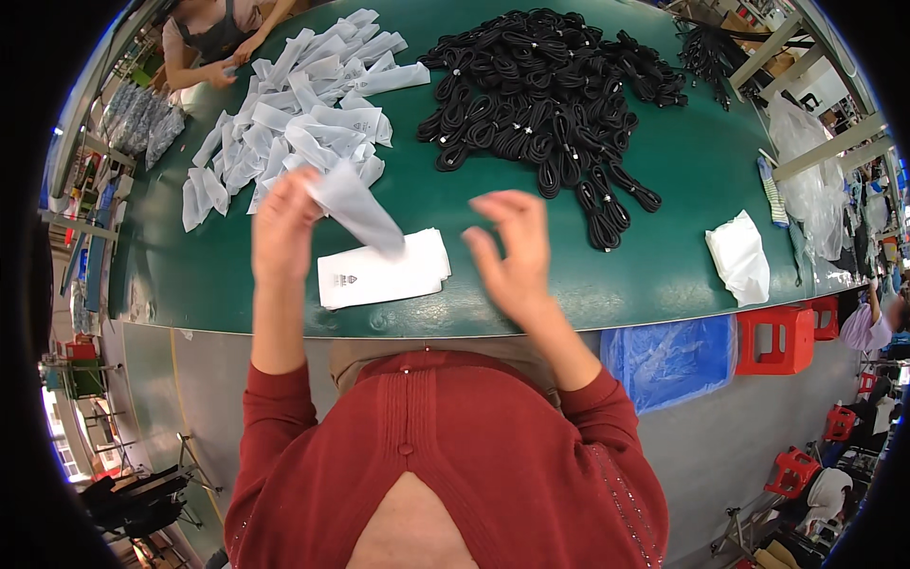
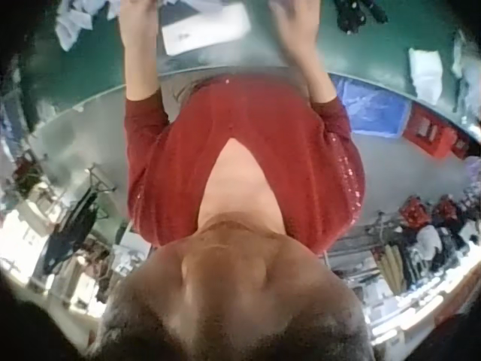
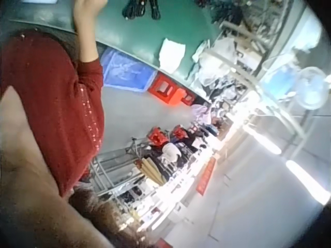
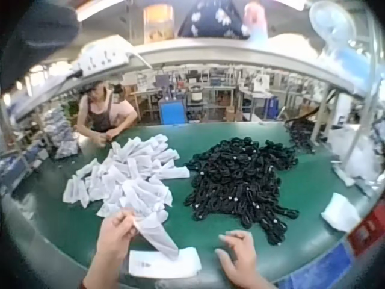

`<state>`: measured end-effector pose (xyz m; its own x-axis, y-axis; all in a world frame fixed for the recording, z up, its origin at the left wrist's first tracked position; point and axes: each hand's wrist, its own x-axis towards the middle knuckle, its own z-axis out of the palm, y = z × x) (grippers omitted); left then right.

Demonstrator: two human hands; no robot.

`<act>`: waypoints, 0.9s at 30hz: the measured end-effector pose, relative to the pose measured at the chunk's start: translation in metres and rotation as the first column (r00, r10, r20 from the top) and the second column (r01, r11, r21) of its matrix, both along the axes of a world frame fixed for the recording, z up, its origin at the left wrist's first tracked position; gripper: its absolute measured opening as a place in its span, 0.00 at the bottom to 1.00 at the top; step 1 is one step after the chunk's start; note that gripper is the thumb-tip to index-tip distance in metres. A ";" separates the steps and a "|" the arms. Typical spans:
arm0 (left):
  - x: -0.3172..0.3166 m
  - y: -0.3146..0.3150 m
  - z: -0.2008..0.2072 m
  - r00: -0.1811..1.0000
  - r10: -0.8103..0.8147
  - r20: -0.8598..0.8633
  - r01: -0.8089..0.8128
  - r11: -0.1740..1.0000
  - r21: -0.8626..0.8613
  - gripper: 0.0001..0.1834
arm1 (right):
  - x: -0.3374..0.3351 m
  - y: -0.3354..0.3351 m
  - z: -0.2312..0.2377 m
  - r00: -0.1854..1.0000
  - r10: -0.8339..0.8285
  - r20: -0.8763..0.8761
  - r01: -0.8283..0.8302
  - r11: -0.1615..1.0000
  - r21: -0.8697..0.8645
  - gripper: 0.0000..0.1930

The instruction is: The person repeatedly picks up black cables from a pile on a green table and places them into small white paper bags. The person handles the items one at a time, folding the cables and inserting them into the packaging material.

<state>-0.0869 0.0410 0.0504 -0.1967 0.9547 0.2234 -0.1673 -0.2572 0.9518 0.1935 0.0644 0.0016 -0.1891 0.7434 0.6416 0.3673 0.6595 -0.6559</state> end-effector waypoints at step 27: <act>0.065 -0.039 -0.077 0.679 -0.082 -0.730 0.010 0.995 -0.102 0.09 | 0.009 -0.035 -0.019 0.964 0.131 -0.231 -0.254 0.703 -0.664 0.19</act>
<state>-0.0214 0.0020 -0.0271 0.0401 0.9795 0.1974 0.5825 -0.1834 0.7919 0.2026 0.0298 -0.0177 -0.3233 0.9463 0.0059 0.1372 0.0530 -0.9891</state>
